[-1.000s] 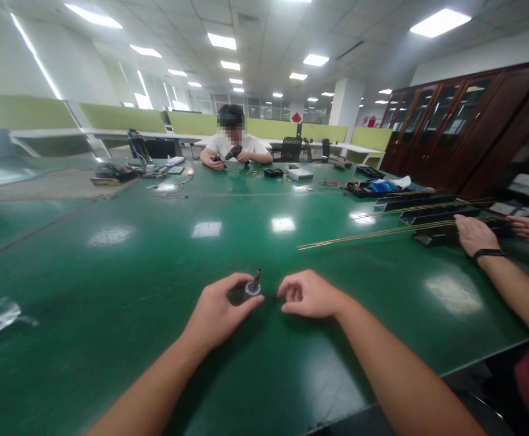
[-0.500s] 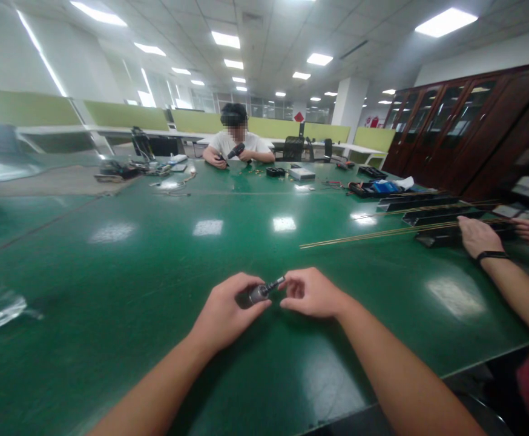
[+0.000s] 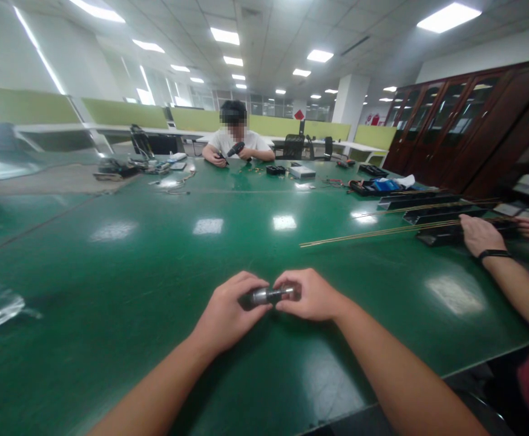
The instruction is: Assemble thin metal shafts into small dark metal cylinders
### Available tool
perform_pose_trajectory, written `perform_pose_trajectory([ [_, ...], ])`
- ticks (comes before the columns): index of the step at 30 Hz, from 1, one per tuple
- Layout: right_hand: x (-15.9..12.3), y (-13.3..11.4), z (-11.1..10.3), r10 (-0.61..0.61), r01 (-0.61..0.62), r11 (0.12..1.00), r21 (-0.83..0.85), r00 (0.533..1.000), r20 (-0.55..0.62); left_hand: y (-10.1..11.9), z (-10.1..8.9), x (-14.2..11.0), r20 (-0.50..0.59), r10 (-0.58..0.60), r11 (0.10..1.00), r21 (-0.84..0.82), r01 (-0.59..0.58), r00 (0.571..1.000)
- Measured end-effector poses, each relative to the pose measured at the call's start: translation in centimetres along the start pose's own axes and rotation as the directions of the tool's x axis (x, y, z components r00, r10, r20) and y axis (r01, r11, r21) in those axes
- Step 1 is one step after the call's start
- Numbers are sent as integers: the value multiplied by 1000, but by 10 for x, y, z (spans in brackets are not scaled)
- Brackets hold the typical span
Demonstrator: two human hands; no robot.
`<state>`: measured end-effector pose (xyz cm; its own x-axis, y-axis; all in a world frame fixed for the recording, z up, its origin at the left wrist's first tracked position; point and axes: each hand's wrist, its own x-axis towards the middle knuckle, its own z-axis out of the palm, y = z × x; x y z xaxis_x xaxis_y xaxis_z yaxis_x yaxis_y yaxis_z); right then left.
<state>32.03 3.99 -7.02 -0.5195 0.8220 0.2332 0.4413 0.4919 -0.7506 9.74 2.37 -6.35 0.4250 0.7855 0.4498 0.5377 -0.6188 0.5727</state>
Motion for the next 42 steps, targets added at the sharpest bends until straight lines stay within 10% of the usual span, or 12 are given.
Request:
perform_pose_trajectory([
  [42, 3, 1, 8, -105, 111, 991, 70, 991, -84, -6, 6, -1, -10, -111, 994, -22, 111, 994],
])
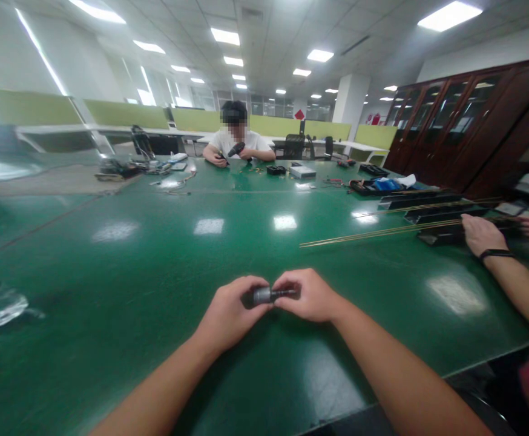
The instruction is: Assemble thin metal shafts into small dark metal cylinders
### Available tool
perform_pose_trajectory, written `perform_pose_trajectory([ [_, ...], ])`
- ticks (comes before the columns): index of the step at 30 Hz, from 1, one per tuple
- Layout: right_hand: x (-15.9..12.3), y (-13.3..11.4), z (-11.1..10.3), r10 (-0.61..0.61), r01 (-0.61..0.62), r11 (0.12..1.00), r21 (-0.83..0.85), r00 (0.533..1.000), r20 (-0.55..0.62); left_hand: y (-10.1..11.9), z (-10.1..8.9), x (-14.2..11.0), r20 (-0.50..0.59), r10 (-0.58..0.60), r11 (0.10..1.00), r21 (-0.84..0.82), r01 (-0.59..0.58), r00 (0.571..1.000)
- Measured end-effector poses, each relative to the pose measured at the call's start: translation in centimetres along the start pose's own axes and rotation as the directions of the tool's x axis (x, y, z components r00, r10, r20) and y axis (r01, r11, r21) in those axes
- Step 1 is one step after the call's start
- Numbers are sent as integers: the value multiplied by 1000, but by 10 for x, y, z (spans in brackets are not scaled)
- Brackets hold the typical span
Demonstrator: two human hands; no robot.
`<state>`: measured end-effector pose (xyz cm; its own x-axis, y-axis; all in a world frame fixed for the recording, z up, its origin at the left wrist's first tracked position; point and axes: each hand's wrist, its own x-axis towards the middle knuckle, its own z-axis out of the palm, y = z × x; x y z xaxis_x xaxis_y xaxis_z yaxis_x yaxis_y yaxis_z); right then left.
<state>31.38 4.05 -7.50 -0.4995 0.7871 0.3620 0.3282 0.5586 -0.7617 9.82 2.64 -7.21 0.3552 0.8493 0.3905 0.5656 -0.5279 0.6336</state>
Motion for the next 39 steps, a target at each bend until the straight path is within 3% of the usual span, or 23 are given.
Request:
perform_pose_trajectory([
  [39, 0, 5, -10, 135, -137, 983, -119, 991, -21, -5, -4, 1, -11, -43, 999, 15, 44, 999],
])
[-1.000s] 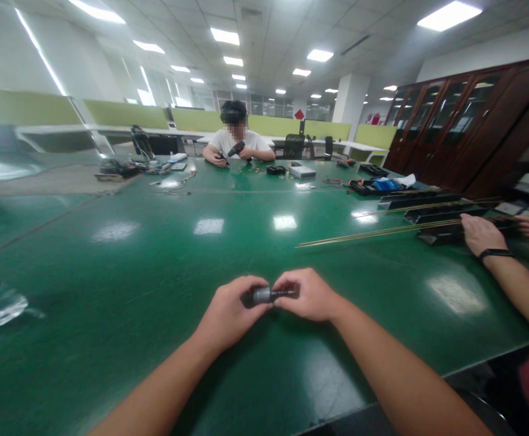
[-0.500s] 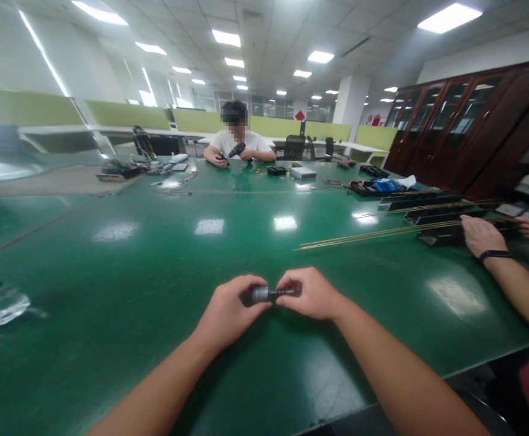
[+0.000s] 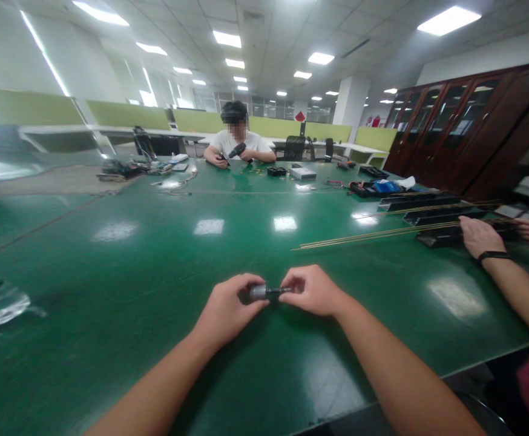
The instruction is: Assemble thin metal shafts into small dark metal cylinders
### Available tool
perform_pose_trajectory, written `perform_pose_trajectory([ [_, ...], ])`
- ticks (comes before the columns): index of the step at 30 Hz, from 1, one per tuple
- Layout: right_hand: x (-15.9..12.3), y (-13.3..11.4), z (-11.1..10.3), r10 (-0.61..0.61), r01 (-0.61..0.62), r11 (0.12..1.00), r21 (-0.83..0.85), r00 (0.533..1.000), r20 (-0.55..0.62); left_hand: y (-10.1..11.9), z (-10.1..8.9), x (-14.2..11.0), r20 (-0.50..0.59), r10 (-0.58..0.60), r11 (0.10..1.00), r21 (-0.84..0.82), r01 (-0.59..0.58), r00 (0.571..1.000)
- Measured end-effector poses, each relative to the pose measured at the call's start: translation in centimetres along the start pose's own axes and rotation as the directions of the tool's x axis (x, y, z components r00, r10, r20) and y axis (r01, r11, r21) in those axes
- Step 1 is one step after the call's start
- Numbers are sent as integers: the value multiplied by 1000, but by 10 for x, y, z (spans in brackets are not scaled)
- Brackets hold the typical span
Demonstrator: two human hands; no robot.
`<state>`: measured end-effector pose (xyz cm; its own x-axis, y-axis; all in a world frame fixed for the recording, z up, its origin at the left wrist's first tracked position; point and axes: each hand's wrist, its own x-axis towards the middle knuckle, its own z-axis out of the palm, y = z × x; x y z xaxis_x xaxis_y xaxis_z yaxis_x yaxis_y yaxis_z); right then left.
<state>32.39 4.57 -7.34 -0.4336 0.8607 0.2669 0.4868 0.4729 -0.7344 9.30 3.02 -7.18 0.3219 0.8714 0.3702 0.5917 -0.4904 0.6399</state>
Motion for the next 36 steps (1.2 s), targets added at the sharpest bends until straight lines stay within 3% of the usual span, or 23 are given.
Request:
perform_pose_trajectory([
  [11, 1, 4, -4, 42, -42, 999, -5, 999, -6, -1, -3, 1, 10, -12, 1000, 19, 12, 1000],
  [15, 1, 8, -13, 70, -70, 997, 42, 998, -5, -1, -7, 2, -43, -6, 997, 75, 9, 999],
  [18, 2, 13, -17, 96, -98, 990, 101, 995, 28, -1, -9, 4, -115, -62, 995, 77, 71, 991],
  [22, 3, 20, -14, 130, -158, 970, 184, 980, 153, -4, -10, 8, -164, -196, 980, -69, 187, 967],
  [26, 3, 22, -12, 175, -242, 942, 231, 945, 277, -11, -7, 10, -139, -273, 943, -233, 236, 952],
  [31, 2, 22, -16, 178, -374, 886, 273, 819, 545, -12, -2, 10, -117, -320, 862, -447, 238, 940],
  [36, 4, 24, -18, 183, -392, 884, 255, 791, 583, 8, -23, 9, -110, -291, 925, -287, 250, 950],
])
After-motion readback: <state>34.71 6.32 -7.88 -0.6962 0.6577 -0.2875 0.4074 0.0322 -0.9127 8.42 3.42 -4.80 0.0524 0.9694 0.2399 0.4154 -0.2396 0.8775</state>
